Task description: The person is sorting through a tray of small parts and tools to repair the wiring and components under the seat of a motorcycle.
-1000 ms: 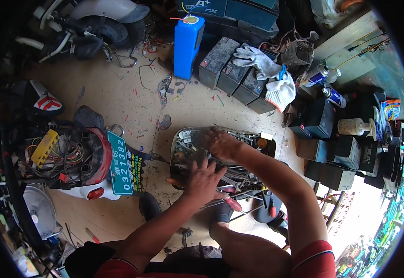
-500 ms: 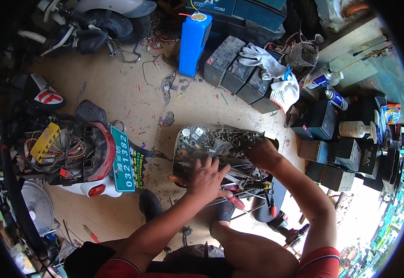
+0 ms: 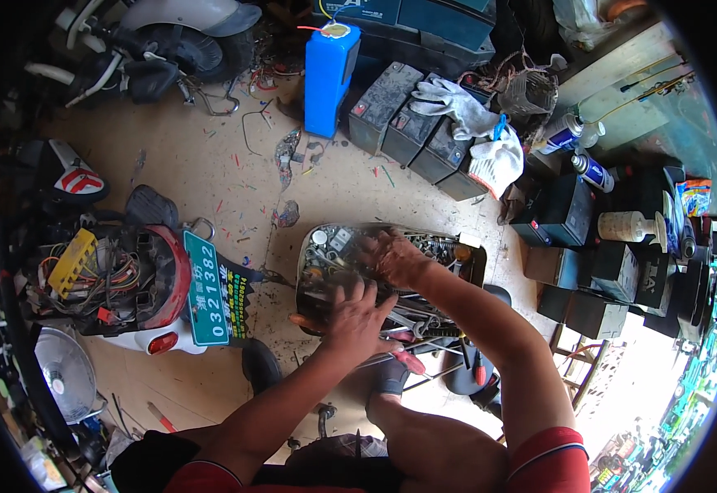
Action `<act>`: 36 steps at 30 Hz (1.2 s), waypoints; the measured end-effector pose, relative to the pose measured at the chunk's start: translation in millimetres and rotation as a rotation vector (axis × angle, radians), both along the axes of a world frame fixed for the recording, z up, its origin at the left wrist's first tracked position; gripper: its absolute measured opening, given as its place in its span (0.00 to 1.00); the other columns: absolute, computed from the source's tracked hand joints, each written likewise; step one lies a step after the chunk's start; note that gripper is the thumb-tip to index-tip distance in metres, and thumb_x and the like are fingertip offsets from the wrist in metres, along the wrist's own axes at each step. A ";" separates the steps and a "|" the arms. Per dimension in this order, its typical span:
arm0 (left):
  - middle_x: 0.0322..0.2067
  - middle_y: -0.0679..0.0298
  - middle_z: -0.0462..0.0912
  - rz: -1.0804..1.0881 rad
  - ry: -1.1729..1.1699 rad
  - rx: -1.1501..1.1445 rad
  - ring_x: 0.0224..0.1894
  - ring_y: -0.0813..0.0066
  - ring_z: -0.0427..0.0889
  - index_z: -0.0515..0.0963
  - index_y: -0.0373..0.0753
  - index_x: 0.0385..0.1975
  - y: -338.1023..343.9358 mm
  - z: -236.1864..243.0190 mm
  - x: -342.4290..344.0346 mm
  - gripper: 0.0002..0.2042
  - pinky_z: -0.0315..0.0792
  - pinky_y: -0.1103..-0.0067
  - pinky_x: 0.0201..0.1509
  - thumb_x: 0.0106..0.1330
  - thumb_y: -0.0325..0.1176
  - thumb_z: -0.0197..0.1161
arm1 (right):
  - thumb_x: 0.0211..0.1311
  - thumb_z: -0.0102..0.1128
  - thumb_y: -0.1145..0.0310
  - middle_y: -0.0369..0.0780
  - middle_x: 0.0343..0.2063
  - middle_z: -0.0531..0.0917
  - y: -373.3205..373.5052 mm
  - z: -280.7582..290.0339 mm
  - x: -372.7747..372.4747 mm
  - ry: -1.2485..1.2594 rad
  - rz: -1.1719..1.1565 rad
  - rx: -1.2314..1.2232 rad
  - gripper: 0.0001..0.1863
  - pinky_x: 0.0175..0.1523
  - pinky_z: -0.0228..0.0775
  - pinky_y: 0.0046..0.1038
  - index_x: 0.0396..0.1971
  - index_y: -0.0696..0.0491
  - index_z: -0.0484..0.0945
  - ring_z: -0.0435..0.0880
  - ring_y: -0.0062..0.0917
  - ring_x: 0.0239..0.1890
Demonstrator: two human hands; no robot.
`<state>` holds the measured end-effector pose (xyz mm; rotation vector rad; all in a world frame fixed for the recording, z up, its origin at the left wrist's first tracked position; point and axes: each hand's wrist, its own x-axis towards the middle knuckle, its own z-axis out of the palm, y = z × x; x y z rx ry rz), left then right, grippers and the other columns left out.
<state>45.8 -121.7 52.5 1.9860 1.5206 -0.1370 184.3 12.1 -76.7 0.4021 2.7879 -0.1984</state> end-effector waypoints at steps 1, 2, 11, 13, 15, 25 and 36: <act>0.68 0.48 0.69 0.002 0.010 -0.007 0.73 0.46 0.62 0.72 0.52 0.68 -0.5 1.1 -2.3 0.48 0.55 0.45 0.72 0.45 0.67 0.76 | 0.71 0.50 0.56 0.43 0.77 0.61 0.2 15.6 -3.7 -0.180 -0.050 -0.064 0.32 0.77 0.49 0.51 0.75 0.39 0.63 0.65 0.39 0.75; 0.68 0.47 0.68 -0.002 0.006 -0.005 0.73 0.46 0.62 0.72 0.53 0.69 1.8 2.1 0.7 0.48 0.54 0.45 0.73 0.45 0.67 0.75 | 0.71 0.50 0.56 0.43 0.77 0.61 0.9 16.8 5.4 -0.188 -0.055 -0.056 0.32 0.77 0.49 0.51 0.75 0.39 0.63 0.65 0.39 0.75; 0.68 0.48 0.69 0.018 -0.043 0.034 0.74 0.47 0.62 0.73 0.49 0.68 -1.7 -4.8 2.1 0.48 0.53 0.46 0.74 0.45 0.68 0.75 | 0.74 0.47 0.61 0.41 0.74 0.67 0.3 73.6 68.5 -0.323 -0.327 -0.113 0.30 0.76 0.56 0.43 0.75 0.39 0.63 0.68 0.40 0.73; 0.68 0.48 0.69 0.022 -0.055 0.037 0.74 0.47 0.62 0.73 0.49 0.67 -0.9 -5.7 3.0 0.48 0.53 0.45 0.74 0.45 0.68 0.75 | 0.74 0.47 0.64 0.41 0.73 0.68 -0.8 72.3 85.9 -0.261 -0.340 -0.067 0.30 0.74 0.58 0.42 0.75 0.40 0.63 0.70 0.39 0.71; 0.68 0.48 0.70 0.029 -0.061 0.032 0.73 0.47 0.63 0.74 0.49 0.67 -1.9 -6.2 2.9 0.48 0.53 0.45 0.74 0.44 0.68 0.75 | 0.73 0.44 0.67 0.40 0.69 0.72 -2.0 83.3 93.3 -0.292 -0.398 -0.125 0.28 0.71 0.62 0.40 0.72 0.35 0.68 0.73 0.38 0.66; 0.64 0.50 0.72 0.026 -0.027 0.115 0.68 0.50 0.67 0.76 0.48 0.64 -6.7 -4.7 -1.1 0.47 0.58 0.46 0.70 0.43 0.67 0.75 | 0.62 0.56 0.73 0.47 0.49 0.84 -9.5 120.4 50.6 -0.258 -0.359 -0.059 0.21 0.57 0.76 0.41 0.55 0.49 0.83 0.83 0.41 0.53; 0.67 0.49 0.69 0.027 -0.005 0.028 0.72 0.48 0.63 0.71 0.52 0.69 -0.1 0.9 2.7 0.48 0.57 0.47 0.71 0.45 0.64 0.77 | 0.69 0.53 0.66 0.44 0.71 0.69 2.7 6.2 -46.0 0.262 -0.073 -0.032 0.26 0.76 0.59 0.36 0.67 0.44 0.72 0.67 0.37 0.73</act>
